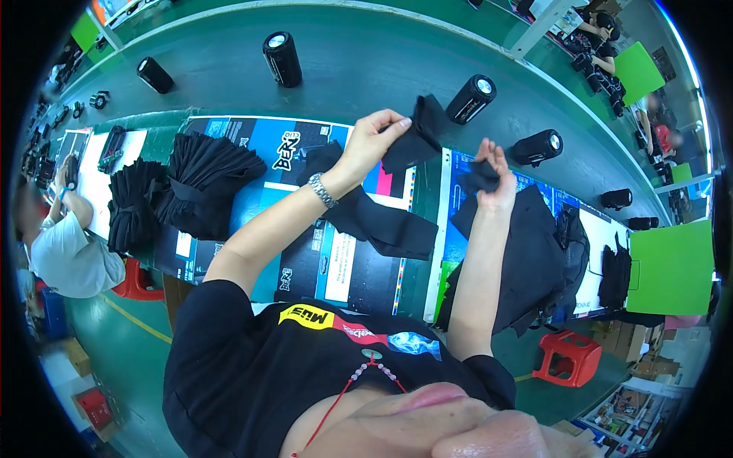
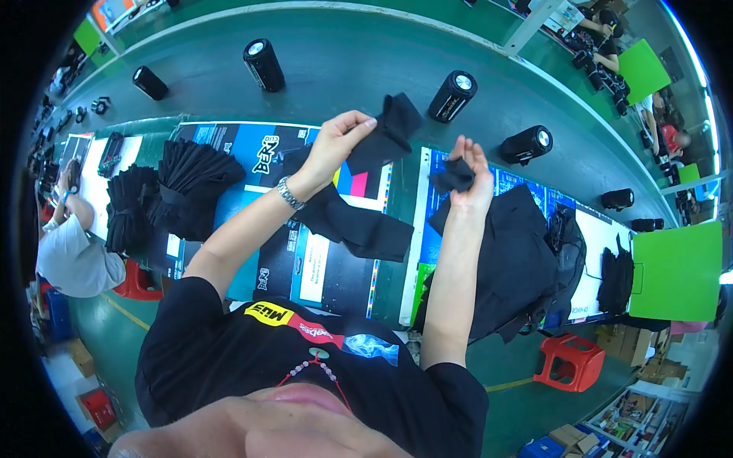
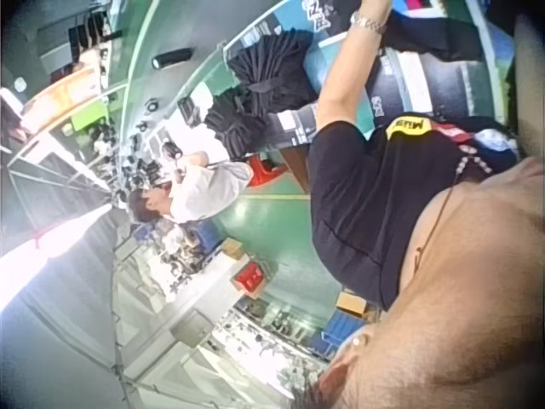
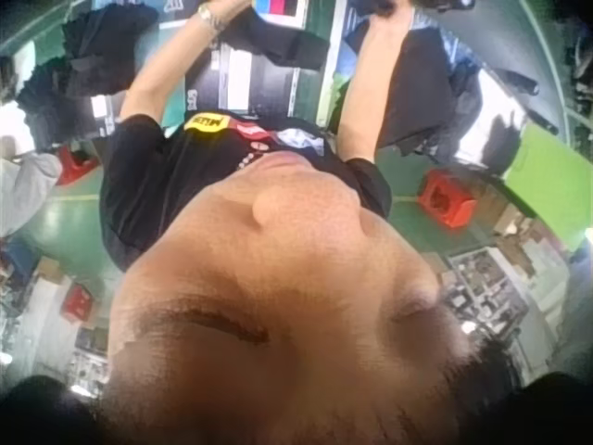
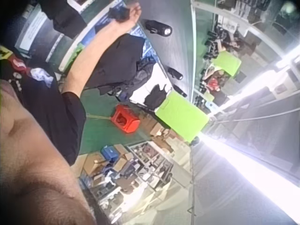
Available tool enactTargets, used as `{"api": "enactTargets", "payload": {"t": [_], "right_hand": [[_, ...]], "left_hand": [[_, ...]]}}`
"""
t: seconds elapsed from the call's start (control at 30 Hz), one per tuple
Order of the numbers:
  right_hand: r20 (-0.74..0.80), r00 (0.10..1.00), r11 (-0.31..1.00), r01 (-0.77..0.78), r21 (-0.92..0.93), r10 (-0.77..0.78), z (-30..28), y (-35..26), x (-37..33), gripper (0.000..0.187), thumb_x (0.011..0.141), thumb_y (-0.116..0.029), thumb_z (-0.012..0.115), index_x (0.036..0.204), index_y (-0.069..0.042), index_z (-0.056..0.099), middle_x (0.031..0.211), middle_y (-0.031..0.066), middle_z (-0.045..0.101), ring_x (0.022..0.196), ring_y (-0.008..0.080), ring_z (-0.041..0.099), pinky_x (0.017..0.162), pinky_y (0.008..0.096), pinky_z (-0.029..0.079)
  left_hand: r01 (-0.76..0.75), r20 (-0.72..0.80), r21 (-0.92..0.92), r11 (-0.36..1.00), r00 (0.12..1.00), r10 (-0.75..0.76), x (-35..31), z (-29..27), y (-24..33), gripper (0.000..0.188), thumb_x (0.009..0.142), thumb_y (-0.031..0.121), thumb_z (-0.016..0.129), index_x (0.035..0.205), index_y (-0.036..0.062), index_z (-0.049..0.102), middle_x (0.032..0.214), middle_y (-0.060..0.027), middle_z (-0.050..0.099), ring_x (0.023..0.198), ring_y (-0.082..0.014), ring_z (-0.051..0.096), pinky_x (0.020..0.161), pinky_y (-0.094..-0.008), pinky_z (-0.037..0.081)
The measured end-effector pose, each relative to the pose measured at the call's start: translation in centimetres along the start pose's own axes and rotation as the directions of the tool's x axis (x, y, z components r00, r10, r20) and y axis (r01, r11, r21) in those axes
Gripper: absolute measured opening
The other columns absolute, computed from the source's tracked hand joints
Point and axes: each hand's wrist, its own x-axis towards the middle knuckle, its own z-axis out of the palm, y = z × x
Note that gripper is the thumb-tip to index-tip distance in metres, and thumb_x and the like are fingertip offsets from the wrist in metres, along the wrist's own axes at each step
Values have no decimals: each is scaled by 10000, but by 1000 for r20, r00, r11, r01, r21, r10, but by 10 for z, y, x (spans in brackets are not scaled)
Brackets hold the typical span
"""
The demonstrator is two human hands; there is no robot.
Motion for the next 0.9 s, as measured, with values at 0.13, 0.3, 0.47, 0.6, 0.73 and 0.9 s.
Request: {"api": "enactTargets", "payload": {"t": [0.13, 0.3, 0.47, 0.6, 0.73, 0.9], "right_hand": [[-39, 981, 833, -180, -523, 188, 11, 50, -46, 285, 872, -320, 663, 982, -61, 614, 917, 34, 599, 718, 79, 542, 503, 201, 403], [185, 902, 815, -245, -525, 390, -7, 64, -57, 221, 899, -280, 635, 993, -81, 611, 866, -18, 601, 646, 60, 540, 507, 207, 405], [174, 895, 884, -345, -314, 411, -12, 50, -53, 221, 875, -262, 668, 1000, -84, 627, 832, -8, 613, 673, 73, 566, 544, 210, 430], [-46, 905, 854, -414, -316, 422, -8, 35, -61, 151, 828, -211, 713, 905, -93, 659, 798, 13, 625, 694, 104, 589, 612, 238, 467], [251, 963, 757, 232, -611, -93, -17, 3, -61, 197, 697, 93, 618, 783, -57, 525, 791, 38, 566, 733, 133, 584, 620, 242, 469], [398, 842, 806, -72, -587, 365, 9, -6, -75, 254, 907, -137, 524, 1100, 20, 578, 1080, 186, 620, 607, 138, 569, 497, 233, 442]], "left_hand": [[28, 24, -32, 999, 999, -27, -5, -13, -4, 202, 959, 208, 568, 939, 21, 640, 804, 51, 613, 706, 4, 521, 614, -164, 405], [116, 97, -6, 993, 989, -115, -21, -4, -4, 258, 963, 242, 558, 982, 2, 651, 864, 25, 634, 817, -19, 546, 761, -177, 423], [45, 144, 228, 973, 986, -80, -35, -14, -4, 282, 950, 219, 579, 1065, -26, 659, 982, -16, 659, 932, -63, 567, 865, -213, 417], [196, -18, -175, 965, 979, -202, -44, -35, -2, 206, 942, 202, 591, 971, 12, 664, 904, -5, 655, 828, -58, 584, 768, -201, 440], [148, -42, -357, 922, 984, -174, -37, -34, 17, 113, 937, 158, 590, 886, 59, 608, 908, -12, 660, 796, -68, 593, 774, -216, 465], [-37, 58, -428, 903, 996, 68, -37, -15, 34, 92, 883, 78, 637, 821, 58, 573, 1158, -77, 603, 982, -95, 568, 886, -251, 440]]}}
